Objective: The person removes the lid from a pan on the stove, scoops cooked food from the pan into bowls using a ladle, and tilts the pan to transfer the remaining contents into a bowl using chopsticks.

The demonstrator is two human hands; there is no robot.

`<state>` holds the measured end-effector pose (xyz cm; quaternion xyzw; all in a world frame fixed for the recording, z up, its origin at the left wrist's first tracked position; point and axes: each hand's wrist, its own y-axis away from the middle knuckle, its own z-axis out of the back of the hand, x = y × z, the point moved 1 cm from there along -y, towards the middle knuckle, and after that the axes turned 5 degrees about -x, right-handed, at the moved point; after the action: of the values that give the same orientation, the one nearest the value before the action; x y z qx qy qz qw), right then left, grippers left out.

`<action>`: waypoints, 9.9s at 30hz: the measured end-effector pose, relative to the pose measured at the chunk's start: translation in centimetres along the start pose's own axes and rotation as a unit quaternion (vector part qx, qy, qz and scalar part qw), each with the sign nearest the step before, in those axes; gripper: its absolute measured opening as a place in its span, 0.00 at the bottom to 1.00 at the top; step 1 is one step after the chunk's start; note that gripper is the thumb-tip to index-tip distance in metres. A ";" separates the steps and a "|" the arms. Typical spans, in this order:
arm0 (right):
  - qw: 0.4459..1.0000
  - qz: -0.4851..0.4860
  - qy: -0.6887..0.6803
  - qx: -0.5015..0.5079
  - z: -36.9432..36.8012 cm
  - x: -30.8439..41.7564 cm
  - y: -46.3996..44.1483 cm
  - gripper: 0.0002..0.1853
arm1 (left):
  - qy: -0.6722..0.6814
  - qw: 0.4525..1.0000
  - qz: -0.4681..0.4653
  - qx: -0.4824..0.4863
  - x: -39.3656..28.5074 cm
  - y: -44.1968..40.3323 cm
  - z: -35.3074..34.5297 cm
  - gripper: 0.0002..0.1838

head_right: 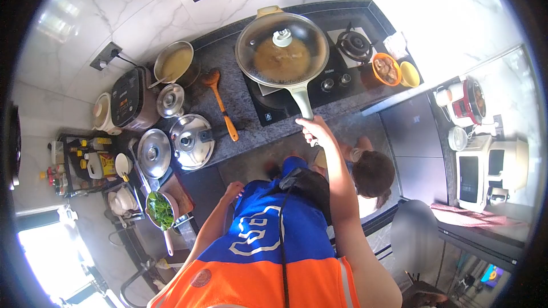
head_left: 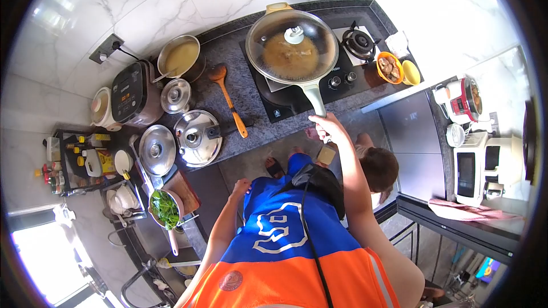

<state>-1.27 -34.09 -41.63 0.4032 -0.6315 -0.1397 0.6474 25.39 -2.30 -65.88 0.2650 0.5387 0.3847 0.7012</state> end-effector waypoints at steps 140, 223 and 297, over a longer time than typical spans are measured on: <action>0.994 0.055 0.095 -0.012 1.9 1.6 -1.0 0.13 | 0.114 0.379 -0.799 -0.453 -49.2 44.1 5.7 0.14; 0.992 0.013 0.112 -0.055 2.0 1.3 -1.6 0.14 | -0.151 0.981 0.115 -0.049 1.8 4.6 -4.4 0.17; 0.969 0.055 0.227 0.084 2.7 3.8 -1.9 0.20 | 0.322 0.926 -0.105 0.165 -35.7 7.7 -11.7 0.27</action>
<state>-2.50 -38.87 -40.59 0.4418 -0.4983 0.0448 0.7446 7.78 -27.90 -43.46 0.1808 0.8160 0.2795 0.4726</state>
